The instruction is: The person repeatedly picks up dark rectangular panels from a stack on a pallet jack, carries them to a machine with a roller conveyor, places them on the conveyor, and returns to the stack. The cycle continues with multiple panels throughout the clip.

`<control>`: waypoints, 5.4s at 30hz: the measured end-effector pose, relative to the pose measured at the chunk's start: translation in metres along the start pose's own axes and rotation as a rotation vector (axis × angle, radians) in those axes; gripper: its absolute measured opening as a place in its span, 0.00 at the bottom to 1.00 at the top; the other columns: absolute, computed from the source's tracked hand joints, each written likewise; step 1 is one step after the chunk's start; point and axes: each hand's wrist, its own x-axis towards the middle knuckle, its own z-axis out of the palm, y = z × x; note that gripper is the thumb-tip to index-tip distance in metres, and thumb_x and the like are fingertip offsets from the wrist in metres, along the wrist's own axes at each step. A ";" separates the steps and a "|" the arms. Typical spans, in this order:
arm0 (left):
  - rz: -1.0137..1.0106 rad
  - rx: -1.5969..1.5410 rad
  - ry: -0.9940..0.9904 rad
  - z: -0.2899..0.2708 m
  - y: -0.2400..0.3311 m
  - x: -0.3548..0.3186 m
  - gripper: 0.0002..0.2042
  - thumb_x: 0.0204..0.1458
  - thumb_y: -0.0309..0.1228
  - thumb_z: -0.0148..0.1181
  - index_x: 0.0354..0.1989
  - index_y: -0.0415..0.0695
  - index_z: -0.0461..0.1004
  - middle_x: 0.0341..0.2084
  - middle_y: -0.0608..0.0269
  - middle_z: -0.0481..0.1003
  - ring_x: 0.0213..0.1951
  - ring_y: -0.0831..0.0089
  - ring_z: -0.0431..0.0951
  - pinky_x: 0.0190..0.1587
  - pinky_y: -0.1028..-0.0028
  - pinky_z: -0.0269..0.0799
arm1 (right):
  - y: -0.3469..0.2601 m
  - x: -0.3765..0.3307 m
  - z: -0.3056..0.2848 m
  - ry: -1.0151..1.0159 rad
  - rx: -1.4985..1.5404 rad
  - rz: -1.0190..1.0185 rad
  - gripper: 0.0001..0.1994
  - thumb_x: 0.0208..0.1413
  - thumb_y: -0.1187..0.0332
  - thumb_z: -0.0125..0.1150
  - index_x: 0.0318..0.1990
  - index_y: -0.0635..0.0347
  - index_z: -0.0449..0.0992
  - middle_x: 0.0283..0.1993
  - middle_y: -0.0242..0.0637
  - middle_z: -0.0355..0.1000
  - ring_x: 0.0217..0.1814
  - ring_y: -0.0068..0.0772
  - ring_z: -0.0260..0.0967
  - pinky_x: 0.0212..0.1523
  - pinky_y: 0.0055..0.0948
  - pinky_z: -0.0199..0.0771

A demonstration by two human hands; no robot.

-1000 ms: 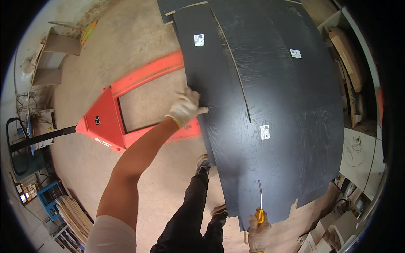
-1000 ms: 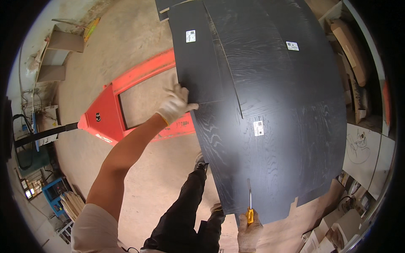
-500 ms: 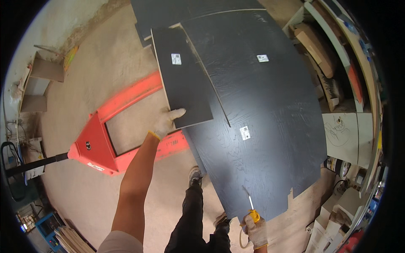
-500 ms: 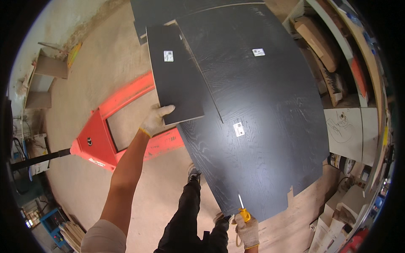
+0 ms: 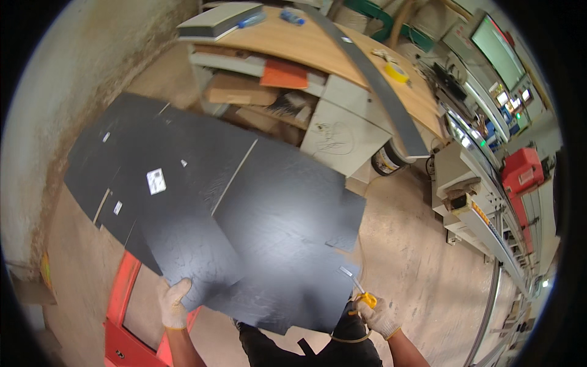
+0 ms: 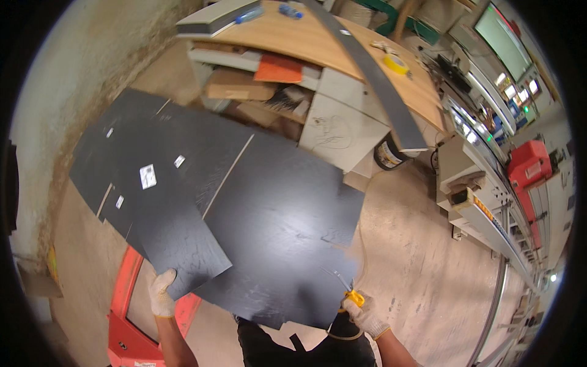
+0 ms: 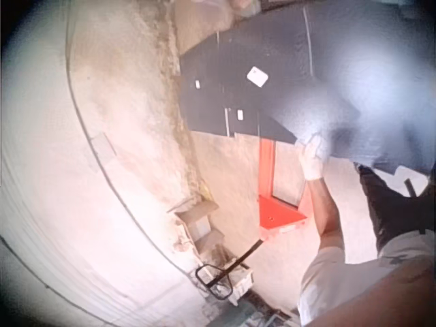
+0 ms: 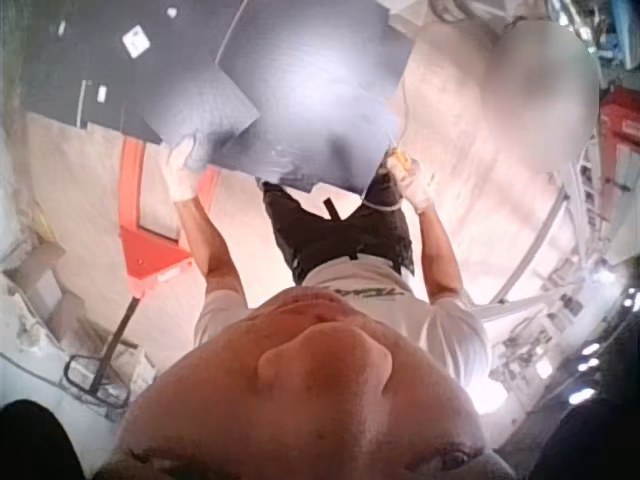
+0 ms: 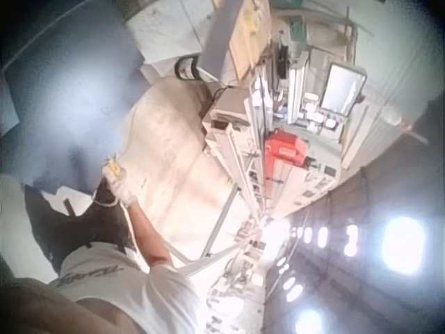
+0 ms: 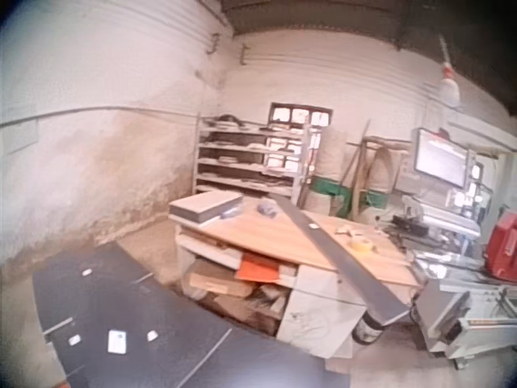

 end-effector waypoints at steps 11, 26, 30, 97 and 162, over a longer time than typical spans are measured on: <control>0.129 0.001 -0.336 0.503 -0.010 0.155 0.18 0.59 0.35 0.69 0.53 0.39 0.82 0.50 0.57 0.83 0.55 0.66 0.81 0.63 0.58 0.76 | 0.042 0.077 -0.201 -0.248 0.332 0.304 0.14 0.68 0.67 0.66 0.58 0.58 0.79 0.29 0.31 0.74 0.19 0.21 0.67 0.23 0.23 0.70; 0.115 0.858 -0.189 0.698 -0.094 0.268 0.42 0.65 0.68 0.51 0.48 0.32 0.86 0.48 0.41 0.86 0.57 0.49 0.83 0.64 0.54 0.71 | 0.095 0.100 -0.285 -0.095 0.584 0.316 0.18 0.72 0.63 0.63 0.63 0.63 0.74 0.26 0.31 0.71 0.19 0.20 0.63 0.22 0.23 0.69; 0.498 1.141 -0.002 0.636 -0.114 0.234 0.30 0.70 0.56 0.46 0.32 0.42 0.83 0.33 0.43 0.82 0.43 0.40 0.80 0.51 0.48 0.65 | 0.074 0.107 -0.277 -0.117 0.469 0.275 0.19 0.74 0.60 0.61 0.64 0.62 0.72 0.27 0.28 0.67 0.19 0.19 0.62 0.21 0.22 0.67; -0.481 1.607 0.294 -0.291 -0.267 0.057 0.37 0.73 0.58 0.46 0.38 0.27 0.81 0.32 0.30 0.80 0.43 0.33 0.81 0.60 0.44 0.70 | -0.045 0.423 0.293 0.315 -0.968 -0.309 0.26 0.69 0.67 0.61 0.72 0.55 0.67 0.58 0.60 0.81 0.56 0.66 0.82 0.55 0.55 0.83; 0.173 1.162 -1.119 0.677 -0.036 -0.156 0.35 0.66 0.60 0.57 0.43 0.29 0.82 0.30 0.38 0.81 0.36 0.48 0.81 0.46 0.55 0.74 | 0.255 -0.227 -0.533 1.545 0.739 0.066 0.10 0.66 0.65 0.68 0.46 0.61 0.79 0.39 0.23 0.70 0.38 0.21 0.64 0.44 0.29 0.67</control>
